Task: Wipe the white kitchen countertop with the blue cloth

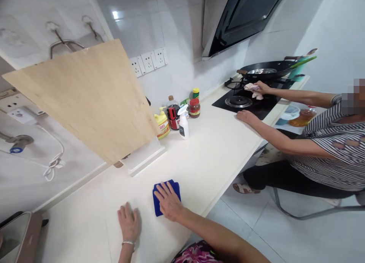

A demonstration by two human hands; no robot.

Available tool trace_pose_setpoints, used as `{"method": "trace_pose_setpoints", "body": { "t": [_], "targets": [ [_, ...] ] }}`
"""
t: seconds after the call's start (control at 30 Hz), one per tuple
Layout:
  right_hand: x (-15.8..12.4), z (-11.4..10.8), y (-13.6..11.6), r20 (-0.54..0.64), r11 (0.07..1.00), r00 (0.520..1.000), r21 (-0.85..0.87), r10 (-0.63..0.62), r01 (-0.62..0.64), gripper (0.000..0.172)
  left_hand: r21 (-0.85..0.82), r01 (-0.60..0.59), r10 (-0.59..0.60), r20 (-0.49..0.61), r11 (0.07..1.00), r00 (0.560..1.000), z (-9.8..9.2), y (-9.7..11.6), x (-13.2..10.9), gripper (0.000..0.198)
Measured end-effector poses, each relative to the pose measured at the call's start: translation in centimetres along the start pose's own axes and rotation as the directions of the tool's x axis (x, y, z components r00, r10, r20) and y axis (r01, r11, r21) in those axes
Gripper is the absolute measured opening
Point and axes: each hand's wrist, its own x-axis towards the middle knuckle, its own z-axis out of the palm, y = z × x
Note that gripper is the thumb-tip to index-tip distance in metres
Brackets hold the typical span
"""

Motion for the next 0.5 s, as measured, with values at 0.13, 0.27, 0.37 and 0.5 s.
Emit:
{"method": "trace_pose_setpoints", "body": {
  "t": [0.13,0.27,0.37,0.5],
  "targets": [
    [0.5,1.2,0.4,0.115,0.997,0.99,-0.009,-0.076,0.077,0.058,0.113,0.162,-0.152,-0.093,0.98,0.984,-0.3,-1.4,-1.4,0.062],
    [-1.5,0.5,3.7,0.073,0.988,0.985,0.015,-0.157,0.157,0.058,0.183,0.256,-0.256,-0.022,0.949,0.966,-0.8,-0.2,-2.0,0.068],
    [-2.8,-0.7,7.3,0.025,0.992,0.992,-0.018,-0.123,0.124,0.059,0.211,0.3,-0.31,0.019,0.93,0.95,-1.4,0.6,-1.7,0.07],
    [-2.9,-2.2,12.7,-0.061,0.994,0.998,-0.111,-0.023,0.016,0.059,0.21,0.328,-0.338,0.014,0.921,0.941,-1.2,0.7,-1.5,0.071]
  ]
}}
